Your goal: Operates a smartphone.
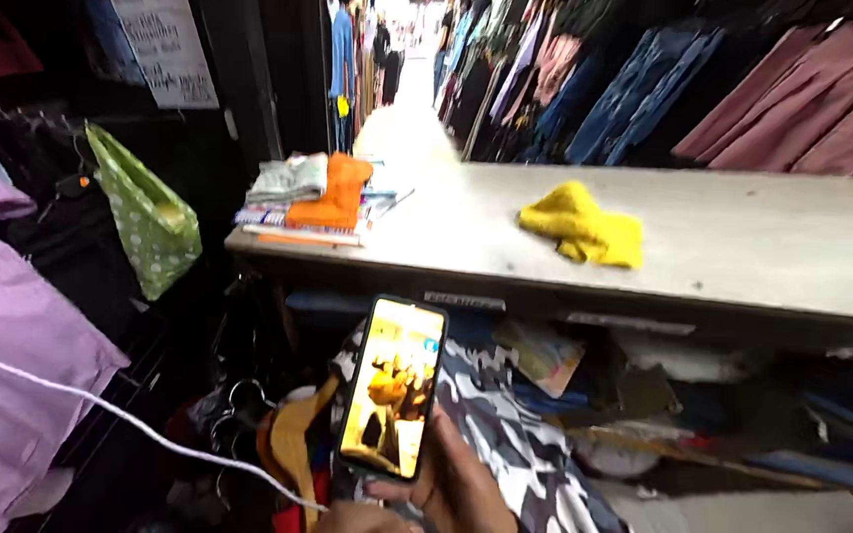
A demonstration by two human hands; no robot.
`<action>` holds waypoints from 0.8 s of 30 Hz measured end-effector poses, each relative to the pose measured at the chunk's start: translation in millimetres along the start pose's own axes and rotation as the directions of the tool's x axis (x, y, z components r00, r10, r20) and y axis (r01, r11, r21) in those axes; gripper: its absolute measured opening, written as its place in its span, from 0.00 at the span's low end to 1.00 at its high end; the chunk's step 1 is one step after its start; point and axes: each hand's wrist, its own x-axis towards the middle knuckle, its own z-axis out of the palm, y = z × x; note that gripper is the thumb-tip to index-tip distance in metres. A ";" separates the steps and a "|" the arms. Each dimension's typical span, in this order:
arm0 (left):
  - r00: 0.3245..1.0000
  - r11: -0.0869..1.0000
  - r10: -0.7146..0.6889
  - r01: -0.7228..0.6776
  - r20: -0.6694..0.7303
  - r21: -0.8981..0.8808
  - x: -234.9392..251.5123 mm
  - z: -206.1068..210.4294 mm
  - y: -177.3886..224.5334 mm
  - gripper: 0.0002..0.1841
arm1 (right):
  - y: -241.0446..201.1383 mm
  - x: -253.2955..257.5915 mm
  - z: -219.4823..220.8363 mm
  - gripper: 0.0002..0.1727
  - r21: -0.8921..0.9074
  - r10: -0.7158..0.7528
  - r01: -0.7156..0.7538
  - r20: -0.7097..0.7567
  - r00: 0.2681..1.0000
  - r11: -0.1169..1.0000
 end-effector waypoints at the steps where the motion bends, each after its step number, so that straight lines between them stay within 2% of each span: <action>1: 0.998 0.995 0.021 -0.016 -0.054 0.096 -5.3 -2.0 -5.1 0.11 | 1.8 -1.1 -0.7 0.35 0.060 -0.019 0.016 0.052 0.998 0.998; 3: 0.993 0.960 0.061 -0.030 -0.105 0.279 -18.0 -1.0 -13.8 0.11 | 4.2 -6.3 3.4 0.35 0.127 -0.040 0.027 0.098 0.994 0.991; 6: 0.988 0.886 0.122 -0.064 -0.098 0.460 -36.3 6.7 -25.6 0.14 | 7.8 -13.4 9.4 0.35 0.139 -0.054 0.036 0.127 0.990 0.990; 14: 0.962 0.822 0.198 -0.058 -0.188 0.567 -52.9 18.0 -37.1 0.16 | 12.0 -20.1 12.7 0.32 0.130 -0.084 0.060 0.192 0.978 0.990; 20: 0.972 0.864 0.154 -0.045 -0.179 0.502 -51.6 15.1 -40.1 0.17 | 12.0 -19.4 10.3 0.32 0.185 -0.088 0.050 0.202 0.975 0.981; 24: 0.972 0.970 -0.046 0.098 -0.230 0.221 -38.6 -2.7 -23.8 0.25 | 11.7 -19.5 8.0 0.34 0.176 -0.068 0.035 0.186 0.980 0.984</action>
